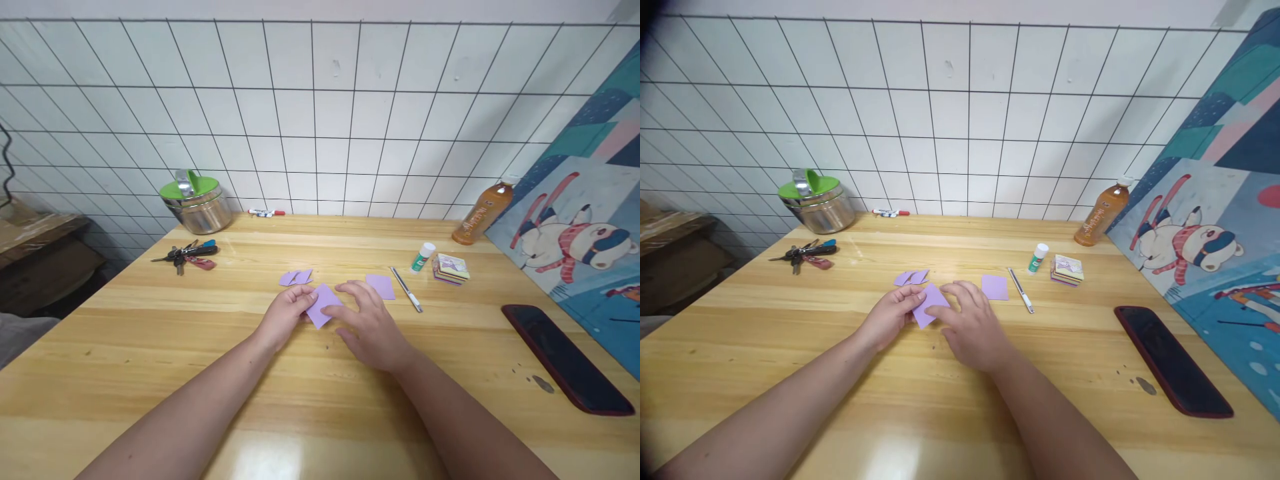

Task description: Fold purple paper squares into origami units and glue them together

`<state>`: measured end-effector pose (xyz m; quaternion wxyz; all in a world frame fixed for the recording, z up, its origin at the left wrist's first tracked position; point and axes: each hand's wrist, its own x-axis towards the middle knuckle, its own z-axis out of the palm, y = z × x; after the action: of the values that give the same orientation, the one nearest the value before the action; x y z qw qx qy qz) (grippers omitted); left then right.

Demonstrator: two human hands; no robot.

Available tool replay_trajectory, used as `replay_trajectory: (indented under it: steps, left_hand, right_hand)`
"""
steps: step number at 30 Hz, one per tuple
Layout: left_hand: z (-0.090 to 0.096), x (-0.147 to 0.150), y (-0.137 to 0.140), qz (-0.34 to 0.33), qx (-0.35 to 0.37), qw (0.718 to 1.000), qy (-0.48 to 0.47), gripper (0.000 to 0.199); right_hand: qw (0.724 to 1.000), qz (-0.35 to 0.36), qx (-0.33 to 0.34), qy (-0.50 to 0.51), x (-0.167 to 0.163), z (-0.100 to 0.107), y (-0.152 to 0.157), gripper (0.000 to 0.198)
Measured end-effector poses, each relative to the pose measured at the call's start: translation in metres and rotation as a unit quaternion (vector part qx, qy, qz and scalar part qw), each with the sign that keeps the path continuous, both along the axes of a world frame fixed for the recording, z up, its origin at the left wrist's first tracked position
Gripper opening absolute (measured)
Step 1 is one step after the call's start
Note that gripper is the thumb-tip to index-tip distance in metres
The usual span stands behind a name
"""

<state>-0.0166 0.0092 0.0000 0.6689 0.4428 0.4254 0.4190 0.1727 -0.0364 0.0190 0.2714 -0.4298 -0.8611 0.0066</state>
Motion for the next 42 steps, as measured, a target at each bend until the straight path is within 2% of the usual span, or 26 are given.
replay_trajectory:
  steps: [4, 7, 11, 15, 17, 24, 28, 37, 42]
  left_hand:
    - [0.005, 0.002, -0.006, -0.01, -0.042, 0.997, -0.059, 0.02]
    - [0.006, 0.004, -0.009, -0.032, -0.04, 0.996, -0.074, 0.02]
    - [0.004, 0.007, -0.01, -0.067, -0.021, 0.997, -0.043, 0.034]
    - [0.002, 0.012, -0.011, -0.074, -0.011, 0.997, 0.011, 0.038]
    - [0.002, 0.014, -0.013, -0.069, -0.005, 0.998, 0.013, 0.036]
    - [0.002, 0.017, -0.017, -0.11, 0.063, 0.991, 0.049, 0.036]
    - [0.001, 0.019, -0.018, -0.099, 0.05, 0.992, 0.057, 0.032]
    - [0.001, 0.02, -0.019, -0.097, 0.065, 0.99, 0.077, 0.031]
    - [-0.004, 0.018, -0.018, -0.096, 0.075, 0.989, 0.08, 0.027]
  right_hand:
    - [0.999, 0.003, 0.041, 0.032, -0.005, -0.004, 0.0, 0.021]
    - [0.996, 0.002, 0.037, 0.085, -0.004, -0.006, 0.003, 0.015]
    - [0.981, -0.009, -0.06, 0.185, -0.002, -0.012, 0.009, 0.013]
    - [0.914, -0.058, -0.209, 0.342, -0.004, -0.021, 0.015, 0.016]
    - [0.893, -0.074, -0.249, 0.367, -0.005, -0.023, 0.016, 0.015]
    - [0.928, -0.111, -0.184, 0.306, -0.006, -0.014, 0.012, 0.011]
    - [0.935, -0.115, -0.17, 0.288, -0.007, -0.012, 0.01, 0.01]
    - [0.909, -0.118, -0.207, 0.34, -0.009, -0.017, 0.01, 0.02]
    - [0.91, -0.113, -0.227, 0.328, -0.009, -0.018, 0.011, 0.013]
